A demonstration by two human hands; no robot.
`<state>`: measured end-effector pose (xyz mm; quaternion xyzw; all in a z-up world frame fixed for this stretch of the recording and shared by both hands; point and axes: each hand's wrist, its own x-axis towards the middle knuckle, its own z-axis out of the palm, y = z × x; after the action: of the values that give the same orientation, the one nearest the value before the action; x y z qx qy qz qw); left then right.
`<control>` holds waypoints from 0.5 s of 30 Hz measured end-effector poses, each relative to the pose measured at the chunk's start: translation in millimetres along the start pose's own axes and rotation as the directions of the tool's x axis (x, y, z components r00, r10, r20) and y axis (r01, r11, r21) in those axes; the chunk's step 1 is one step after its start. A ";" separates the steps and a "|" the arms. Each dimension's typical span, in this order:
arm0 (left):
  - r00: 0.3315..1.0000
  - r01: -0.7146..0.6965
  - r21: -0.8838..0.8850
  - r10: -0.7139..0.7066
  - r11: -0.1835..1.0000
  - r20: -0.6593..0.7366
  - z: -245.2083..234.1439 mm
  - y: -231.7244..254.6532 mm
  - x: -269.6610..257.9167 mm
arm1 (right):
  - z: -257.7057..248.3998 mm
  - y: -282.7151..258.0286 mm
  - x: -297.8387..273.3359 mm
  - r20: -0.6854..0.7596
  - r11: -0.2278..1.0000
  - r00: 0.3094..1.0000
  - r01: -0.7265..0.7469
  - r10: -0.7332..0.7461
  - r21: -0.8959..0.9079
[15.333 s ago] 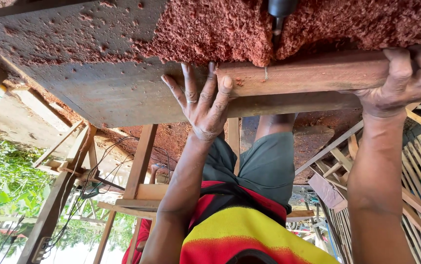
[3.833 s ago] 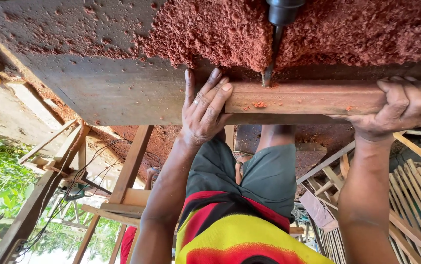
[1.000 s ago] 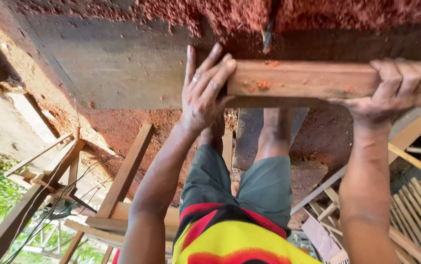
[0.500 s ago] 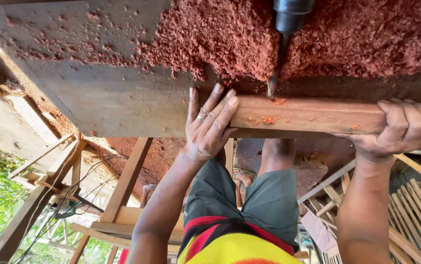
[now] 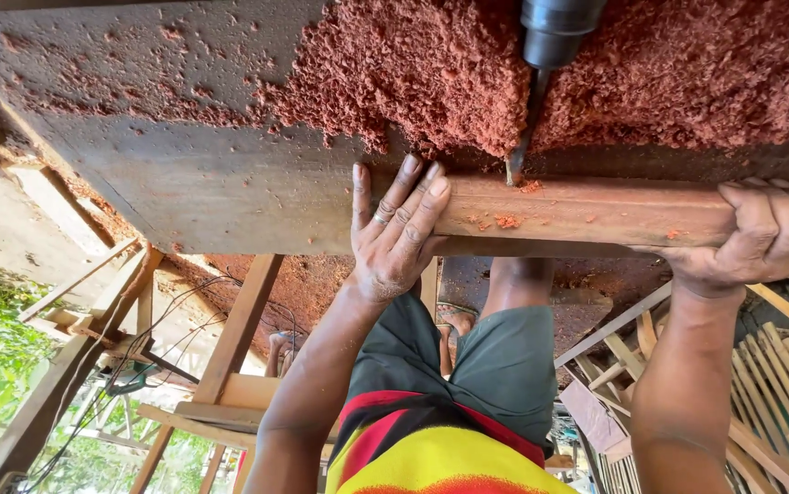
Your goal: The person uses a circular saw to cut a long wooden plank positioned on a workbench. They guide the plank with both hands as the saw moves along the wood, creating sawdust. After the cut is complete, the person lifts the cut piece of wood.
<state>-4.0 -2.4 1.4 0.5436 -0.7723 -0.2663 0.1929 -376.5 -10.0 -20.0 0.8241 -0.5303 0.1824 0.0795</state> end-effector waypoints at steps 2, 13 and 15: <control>1.000 0.007 -0.010 -0.007 1.000 -0.020 1.8 2.4 0.7 | 6.2 4.5 -3.9 -0.019 1.000 1.000 -0.008 0.008 0.006; 0.986 0.064 -0.056 -0.071 0.996 -0.148 3.8 0.9 9.0 | 30.5 22.7 -14.5 -0.226 0.998 0.972 -0.053 0.059 0.033; 0.995 0.007 -0.114 -0.019 0.993 -0.098 -4.2 -5.7 17.8 | 35.9 39.0 -28.3 -0.100 1.000 0.995 -0.023 0.025 0.021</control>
<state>-3.2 -21.5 1.3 0.5493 -0.7418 -0.2837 0.2599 -414.4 -14.3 -66.4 0.8084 -0.5335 0.2295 0.0956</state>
